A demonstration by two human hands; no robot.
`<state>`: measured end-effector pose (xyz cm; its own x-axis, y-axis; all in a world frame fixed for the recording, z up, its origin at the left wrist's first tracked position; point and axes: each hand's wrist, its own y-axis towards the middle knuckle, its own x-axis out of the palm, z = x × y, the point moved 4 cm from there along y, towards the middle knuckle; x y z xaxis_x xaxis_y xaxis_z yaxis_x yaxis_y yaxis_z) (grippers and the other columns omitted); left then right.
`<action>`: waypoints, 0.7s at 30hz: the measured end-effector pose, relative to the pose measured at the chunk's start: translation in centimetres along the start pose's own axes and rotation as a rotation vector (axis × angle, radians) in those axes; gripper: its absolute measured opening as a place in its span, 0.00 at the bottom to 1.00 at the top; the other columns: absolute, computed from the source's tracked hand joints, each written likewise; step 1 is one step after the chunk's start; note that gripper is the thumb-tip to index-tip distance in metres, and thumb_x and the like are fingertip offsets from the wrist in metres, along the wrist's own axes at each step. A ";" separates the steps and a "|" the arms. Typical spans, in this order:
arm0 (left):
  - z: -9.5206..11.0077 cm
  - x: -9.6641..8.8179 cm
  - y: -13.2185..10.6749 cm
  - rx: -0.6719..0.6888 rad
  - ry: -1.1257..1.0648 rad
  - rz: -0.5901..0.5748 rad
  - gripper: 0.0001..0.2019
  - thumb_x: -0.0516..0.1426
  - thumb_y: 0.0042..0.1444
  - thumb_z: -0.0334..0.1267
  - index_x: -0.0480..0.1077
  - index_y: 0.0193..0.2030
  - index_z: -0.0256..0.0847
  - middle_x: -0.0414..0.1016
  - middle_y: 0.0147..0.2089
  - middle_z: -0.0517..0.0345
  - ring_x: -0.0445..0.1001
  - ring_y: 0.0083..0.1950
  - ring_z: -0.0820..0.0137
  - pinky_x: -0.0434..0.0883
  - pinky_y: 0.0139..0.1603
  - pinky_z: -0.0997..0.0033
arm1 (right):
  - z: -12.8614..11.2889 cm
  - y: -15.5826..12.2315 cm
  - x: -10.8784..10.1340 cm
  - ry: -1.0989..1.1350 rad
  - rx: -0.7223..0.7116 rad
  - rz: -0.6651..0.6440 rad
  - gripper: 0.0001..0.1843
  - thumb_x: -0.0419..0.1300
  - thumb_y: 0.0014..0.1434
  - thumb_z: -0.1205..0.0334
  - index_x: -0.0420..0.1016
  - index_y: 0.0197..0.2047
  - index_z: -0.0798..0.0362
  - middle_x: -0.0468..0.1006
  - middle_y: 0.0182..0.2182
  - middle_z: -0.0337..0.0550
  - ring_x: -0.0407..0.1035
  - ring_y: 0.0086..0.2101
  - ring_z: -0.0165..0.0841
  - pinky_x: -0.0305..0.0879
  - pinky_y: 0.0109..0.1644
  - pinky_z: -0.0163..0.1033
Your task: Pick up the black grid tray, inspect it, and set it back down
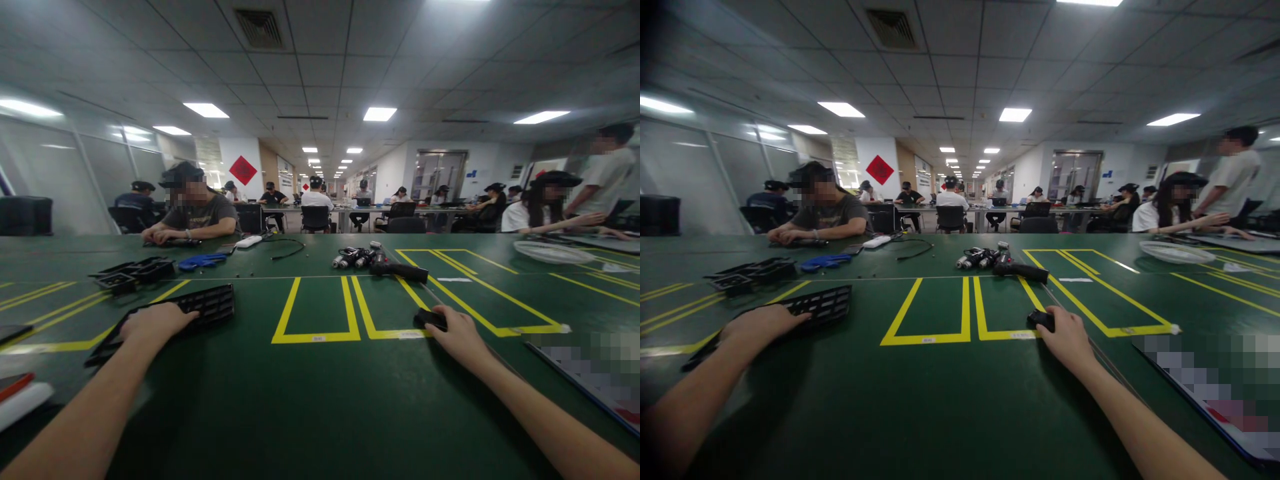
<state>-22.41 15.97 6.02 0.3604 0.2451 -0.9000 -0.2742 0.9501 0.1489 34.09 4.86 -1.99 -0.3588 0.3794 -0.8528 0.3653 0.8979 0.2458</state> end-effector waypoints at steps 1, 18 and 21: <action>-0.2 -0.2 -0.2 -0.093 0.101 -0.013 0.16 0.60 0.41 0.47 0.63 0.20 0.36 0.74 0.37 0.36 0.64 0.52 0.36 0.62 0.44 0.39 | 0.0 0.0 -0.1 0.003 0.001 0.004 0.26 0.51 0.50 0.54 0.63 0.51 0.58 0.69 0.48 0.54 0.57 0.51 0.49 0.56 0.55 0.52; 18.1 8.4 -13.9 0.661 -0.509 -0.199 0.18 0.51 0.52 0.51 0.67 0.38 0.37 0.74 0.35 0.51 0.72 0.35 0.65 0.67 0.33 0.70 | -9.7 -7.3 2.1 0.823 -0.219 -0.374 0.23 0.58 0.49 0.56 0.61 0.49 0.48 0.67 0.48 0.44 0.63 0.48 0.39 0.59 0.55 0.49; 18.6 10.4 -16.8 0.756 -0.639 -0.312 0.19 0.53 0.50 0.54 0.66 0.37 0.38 0.72 0.33 0.52 0.70 0.33 0.65 0.65 0.30 0.70 | -10.6 -8.4 2.5 0.965 -0.302 -0.398 0.23 0.61 0.47 0.58 0.63 0.47 0.50 0.67 0.47 0.46 0.62 0.49 0.41 0.57 0.56 0.51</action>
<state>2.48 6.09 1.79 0.7855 -0.1858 -0.5903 0.4641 0.8079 0.3633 21.07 0.60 -1.29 -0.9768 -0.0541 -0.2071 -0.1059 0.9630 0.2479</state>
